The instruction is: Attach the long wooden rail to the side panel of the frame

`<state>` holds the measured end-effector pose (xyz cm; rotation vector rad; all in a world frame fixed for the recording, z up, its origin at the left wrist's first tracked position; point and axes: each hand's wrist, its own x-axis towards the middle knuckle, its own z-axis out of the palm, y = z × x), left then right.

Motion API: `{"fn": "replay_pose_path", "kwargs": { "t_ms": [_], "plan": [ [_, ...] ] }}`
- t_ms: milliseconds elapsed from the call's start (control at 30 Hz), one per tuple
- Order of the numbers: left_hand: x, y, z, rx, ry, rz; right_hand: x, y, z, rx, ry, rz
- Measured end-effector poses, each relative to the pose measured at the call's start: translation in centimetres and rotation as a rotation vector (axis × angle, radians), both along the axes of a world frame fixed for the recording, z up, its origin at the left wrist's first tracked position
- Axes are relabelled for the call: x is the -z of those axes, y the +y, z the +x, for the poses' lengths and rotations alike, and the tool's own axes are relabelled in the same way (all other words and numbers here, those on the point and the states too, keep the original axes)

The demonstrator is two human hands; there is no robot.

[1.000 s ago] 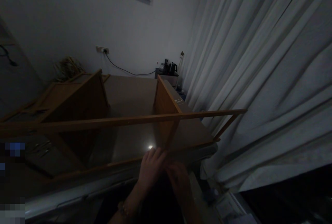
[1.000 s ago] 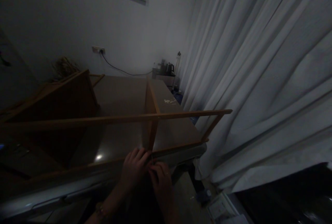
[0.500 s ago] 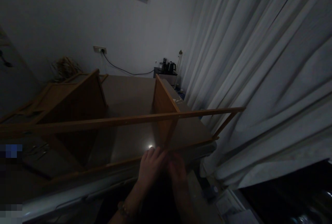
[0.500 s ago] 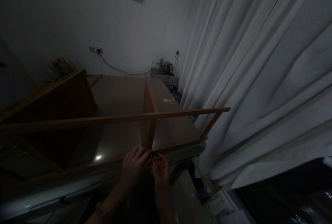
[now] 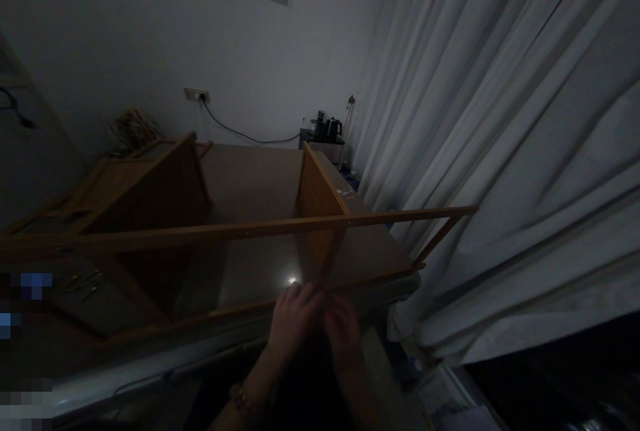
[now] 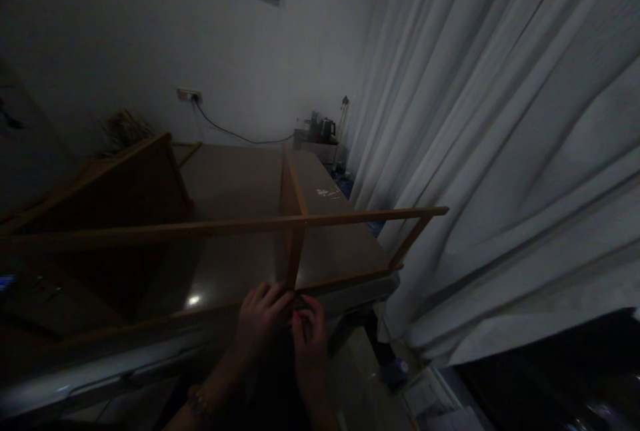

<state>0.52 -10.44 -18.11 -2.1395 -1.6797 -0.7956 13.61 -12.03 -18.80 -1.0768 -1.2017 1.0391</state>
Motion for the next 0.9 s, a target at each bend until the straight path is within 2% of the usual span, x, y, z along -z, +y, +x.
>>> {"fn": "replay_pose_path", "kwargs": {
  "t_ms": [133,333,600,733,800,833,900],
  "plan": [
    [-0.3,0.0,-0.2,0.045,-0.061,0.064,0.0,0.1,0.0,0.003,-0.019,0.002],
    [-0.1,0.1,-0.3,0.072,-0.17,0.047,0.1,0.0,0.2,0.008,-0.041,0.008],
    [0.3,0.1,-0.2,0.07,-0.17,0.057,-0.3,0.0,0.6,0.027,-0.079,0.018],
    [0.8,0.3,-0.1,0.042,-0.156,0.065,1.2,-1.6,0.6,0.115,-0.115,0.025],
    [1.0,0.3,-0.1,0.027,-0.15,0.059,2.7,-3.0,0.8,0.228,-0.237,0.127],
    [1.0,0.3,-0.1,0.024,-0.149,0.056,3.3,-3.8,1.0,0.243,-0.352,0.229],
    [1.0,0.3,-0.1,0.025,-0.145,0.046,4.2,-5.3,1.0,0.22,-0.436,0.353]
  ]
}}
